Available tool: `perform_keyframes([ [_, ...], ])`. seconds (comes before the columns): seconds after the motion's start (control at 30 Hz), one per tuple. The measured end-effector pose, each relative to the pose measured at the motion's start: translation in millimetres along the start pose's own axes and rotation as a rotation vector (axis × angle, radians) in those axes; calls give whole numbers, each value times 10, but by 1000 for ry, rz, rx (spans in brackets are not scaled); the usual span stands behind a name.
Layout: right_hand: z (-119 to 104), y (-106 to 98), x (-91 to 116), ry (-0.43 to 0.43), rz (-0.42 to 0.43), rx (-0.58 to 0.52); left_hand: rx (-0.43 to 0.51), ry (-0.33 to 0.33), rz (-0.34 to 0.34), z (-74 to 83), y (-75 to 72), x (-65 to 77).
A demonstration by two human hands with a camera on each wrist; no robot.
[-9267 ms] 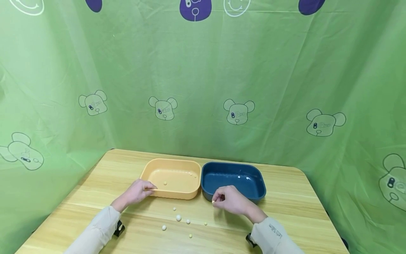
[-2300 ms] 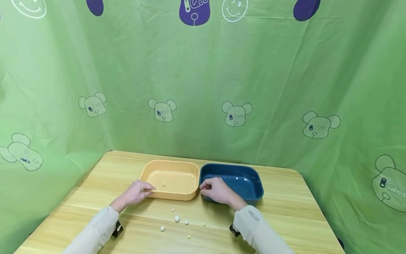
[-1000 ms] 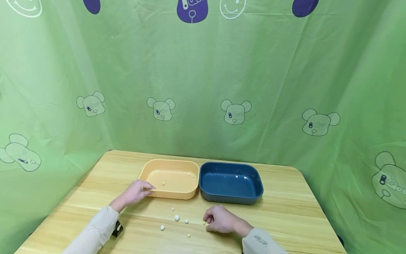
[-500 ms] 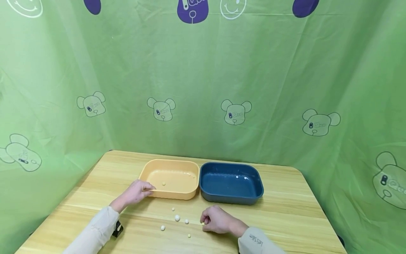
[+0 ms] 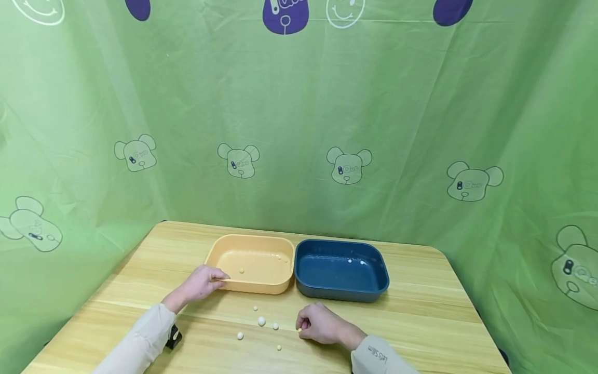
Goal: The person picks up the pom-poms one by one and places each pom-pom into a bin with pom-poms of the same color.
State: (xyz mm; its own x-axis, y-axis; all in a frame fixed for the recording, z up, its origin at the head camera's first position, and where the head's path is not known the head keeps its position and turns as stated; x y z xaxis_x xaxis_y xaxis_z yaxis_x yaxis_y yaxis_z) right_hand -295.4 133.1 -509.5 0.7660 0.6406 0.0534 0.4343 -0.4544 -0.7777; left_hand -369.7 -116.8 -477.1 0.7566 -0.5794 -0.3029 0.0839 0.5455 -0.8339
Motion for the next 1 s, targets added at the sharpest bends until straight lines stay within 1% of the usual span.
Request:
perform_keyframes([
  [0.1,3,-2,8,-4,-5,-15,3,-5,-1,-8,2,2],
  [0.33,37,-10,30,4,-11,-48,-14,32,14,14,-14,-3],
  [0.43,45,-23,48,7,-10,-62,-18,35,11,19,-15,-5],
  [0.73,32,-79,90,27,-19,-100,-12,18,4,2,-4,0],
  [1.0,5,-152,92,-3,0,-113,-8,10,14,-1,-9,6],
])
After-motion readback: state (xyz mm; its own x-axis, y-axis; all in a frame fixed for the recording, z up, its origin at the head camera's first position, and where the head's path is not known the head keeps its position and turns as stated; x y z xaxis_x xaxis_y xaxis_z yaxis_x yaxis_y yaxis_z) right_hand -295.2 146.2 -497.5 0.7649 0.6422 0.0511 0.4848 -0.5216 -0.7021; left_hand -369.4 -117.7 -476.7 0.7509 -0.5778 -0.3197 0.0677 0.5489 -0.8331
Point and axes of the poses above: each hand's wrist, its own x-axis away from the middle knuckle, its own y-axis out of the palm, z = x × y, the point moved 9 cm from there along -x, towards the middle knuckle, and after that the axes turned 3 degrees about y, right-handed, at the moved point
